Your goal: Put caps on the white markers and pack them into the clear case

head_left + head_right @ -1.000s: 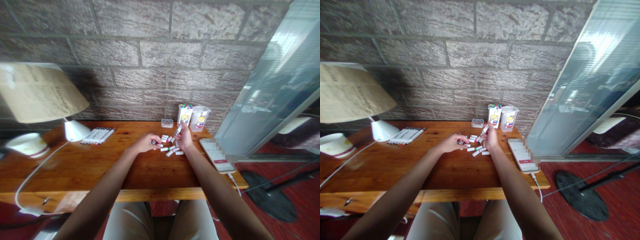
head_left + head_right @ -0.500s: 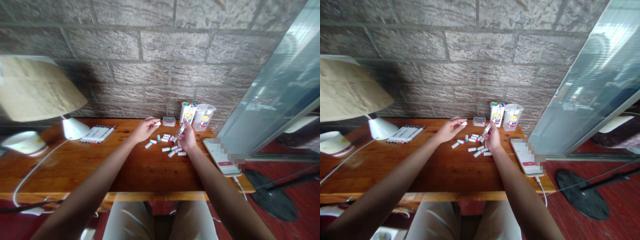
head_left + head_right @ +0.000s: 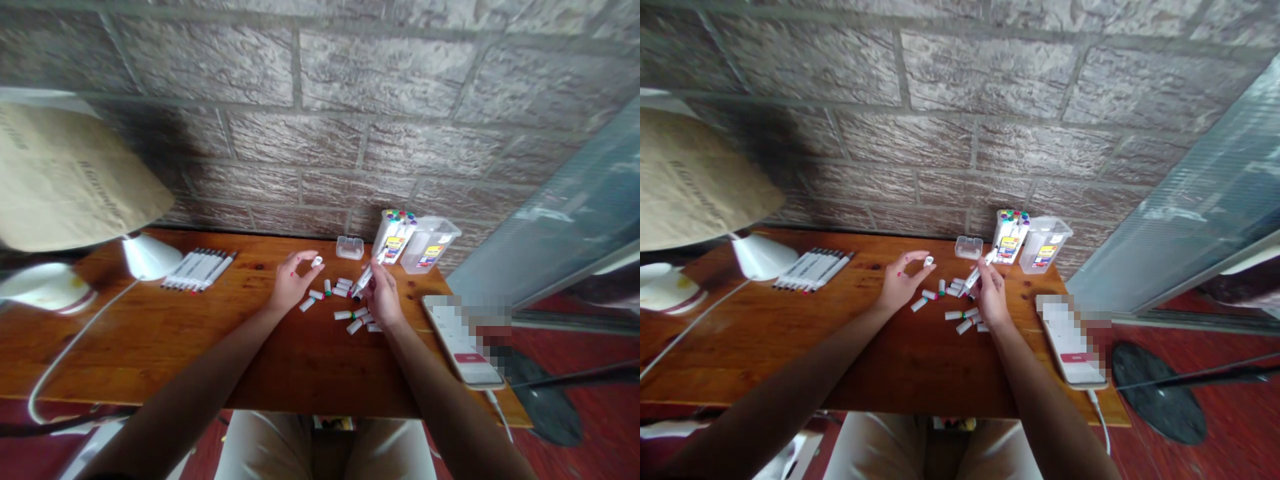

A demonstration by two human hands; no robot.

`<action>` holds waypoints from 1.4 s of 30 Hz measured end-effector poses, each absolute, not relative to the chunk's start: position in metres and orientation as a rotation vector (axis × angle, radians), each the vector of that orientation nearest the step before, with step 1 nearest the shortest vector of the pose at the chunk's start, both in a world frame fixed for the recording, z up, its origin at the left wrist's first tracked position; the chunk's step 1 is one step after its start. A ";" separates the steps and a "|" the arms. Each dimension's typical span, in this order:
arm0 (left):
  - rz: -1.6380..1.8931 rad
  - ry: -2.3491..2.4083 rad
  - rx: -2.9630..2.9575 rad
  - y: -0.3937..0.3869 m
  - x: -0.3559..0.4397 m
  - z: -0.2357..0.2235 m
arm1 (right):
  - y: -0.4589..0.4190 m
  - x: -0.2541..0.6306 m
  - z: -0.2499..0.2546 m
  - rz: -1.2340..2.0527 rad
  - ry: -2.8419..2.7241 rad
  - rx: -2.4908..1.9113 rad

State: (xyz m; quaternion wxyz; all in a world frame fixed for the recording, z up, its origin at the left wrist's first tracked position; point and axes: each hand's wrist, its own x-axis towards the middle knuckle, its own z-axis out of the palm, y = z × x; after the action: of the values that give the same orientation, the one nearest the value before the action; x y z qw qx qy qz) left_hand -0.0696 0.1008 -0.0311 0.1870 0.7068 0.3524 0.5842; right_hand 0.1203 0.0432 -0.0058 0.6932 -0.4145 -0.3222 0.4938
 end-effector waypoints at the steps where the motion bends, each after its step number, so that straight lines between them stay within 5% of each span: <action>1: 1.662 0.980 2.030 0.098 -0.069 -0.029 | 0.041 0.120 -0.005 1.102 -0.727 -0.934; 17: 1.666 1.020 1.970 0.075 -0.067 -0.028 | 0.058 0.103 0.054 0.872 -0.917 -0.918; 42: 1.626 0.850 2.202 0.056 -0.050 -0.016 | 0.047 0.113 0.033 0.709 -0.717 -0.995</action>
State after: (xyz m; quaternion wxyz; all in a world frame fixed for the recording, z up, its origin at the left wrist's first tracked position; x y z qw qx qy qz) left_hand -0.0499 0.0560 -0.0165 0.1375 0.7610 0.2937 0.5619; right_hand 0.1128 0.0473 0.0332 0.7595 -0.4570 -0.3291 0.3256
